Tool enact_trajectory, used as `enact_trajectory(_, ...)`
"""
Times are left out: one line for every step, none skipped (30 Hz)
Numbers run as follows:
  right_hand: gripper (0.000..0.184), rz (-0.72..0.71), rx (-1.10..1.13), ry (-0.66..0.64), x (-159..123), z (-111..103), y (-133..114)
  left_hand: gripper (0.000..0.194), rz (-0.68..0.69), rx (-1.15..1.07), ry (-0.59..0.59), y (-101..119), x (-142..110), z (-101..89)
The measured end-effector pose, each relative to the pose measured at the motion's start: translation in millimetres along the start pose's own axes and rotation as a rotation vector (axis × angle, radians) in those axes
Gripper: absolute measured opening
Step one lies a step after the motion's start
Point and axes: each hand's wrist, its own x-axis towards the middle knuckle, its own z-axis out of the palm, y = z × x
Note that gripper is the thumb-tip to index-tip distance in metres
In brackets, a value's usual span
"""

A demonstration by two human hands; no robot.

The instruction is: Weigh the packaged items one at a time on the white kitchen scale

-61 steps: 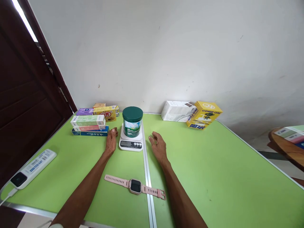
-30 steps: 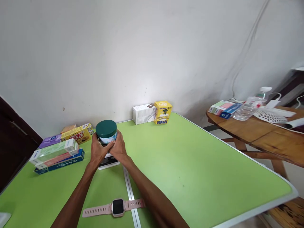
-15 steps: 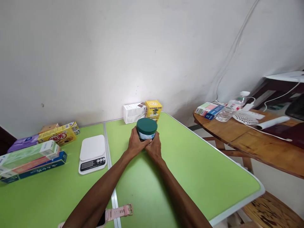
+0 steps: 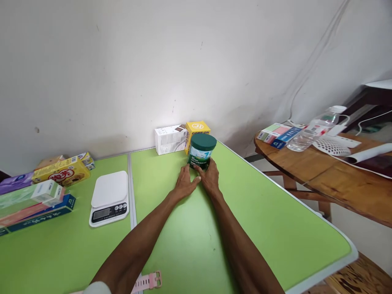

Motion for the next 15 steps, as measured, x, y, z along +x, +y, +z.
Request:
enact_trajectory(0.083,-0.007,-0.027,-0.007,1.9,1.4,1.8,0.077,-0.002,0.004,0.000,-1.5,-1.9,-0.1)
enact_trajectory(0.080,-0.010,-0.057,-0.012,3.4,2.1,3.1,0.078,-0.007,0.008,-0.004,-2.0,-3.9,-0.1)
enact_trajectory(0.076,-0.009,-0.086,-0.014,4.2,2.0,3.8,0.078,-0.014,0.013,-0.012,-1.6,-6.2,-0.2)
enact_trajectory(0.072,-0.006,-0.111,-0.011,4.4,1.3,4.3,0.079,-0.021,0.023,-0.026,-0.5,-9.1,-0.4)
enact_trajectory(0.069,-0.002,-0.130,-0.007,3.7,-0.1,4.6,0.081,-0.026,0.038,-0.044,1.1,-13.0,-0.7)
enact_trajectory(0.066,0.000,-0.142,-0.002,1.9,-1.8,4.9,0.082,-0.030,0.056,-0.068,3.1,-18.1,-1.3)
enact_trajectory(0.064,0.001,-0.148,0.002,-1.1,-3.8,5.4,0.085,-0.031,0.076,-0.095,5.4,-24.2,-2.3)
enact_trajectory(0.064,-0.001,-0.148,0.004,-5.2,-5.9,5.9,0.087,-0.029,0.096,-0.124,7.9,-31.3,-4.0)
enact_trajectory(0.065,-0.005,-0.147,0.002,-10.2,-7.9,6.4,0.089,-0.029,0.114,-0.154,10.6,-39.0,-6.5)
enact_trajectory(0.066,-0.010,-0.142,-0.005,-15.7,-9.6,6.8,0.092,-0.033,0.127,-0.192,13.6,-47.1,-10.2)
enact_trajectory(0.065,-0.018,-0.137,-0.012,-21.5,-10.9,6.6,0.093,-0.042,0.133,-0.230,17.0,-55.4,-15.4)
enact_trajectory(0.063,-0.027,-0.139,-0.021,-27.4,-11.9,5.6,0.095,-0.067,0.131,-0.275,20.8,-64.0,-22.4)
enact_trajectory(0.061,-0.029,-0.141,-0.030,-33.4,-12.8,3.4,0.095,-0.096,0.118,-0.323,25.1,-73.2,-31.1)
enact_trajectory(0.058,-0.018,-0.148,-0.045,-39.4,-13.7,0.0,0.096,-0.124,0.100,-0.358,29.9,-83.1,-41.5)
enact_trajectory(0.054,0.000,-0.163,-0.061,-45.5,-14.8,-4.7,0.098,-0.140,0.078,-0.376,35.1,-94.2,-53.4)
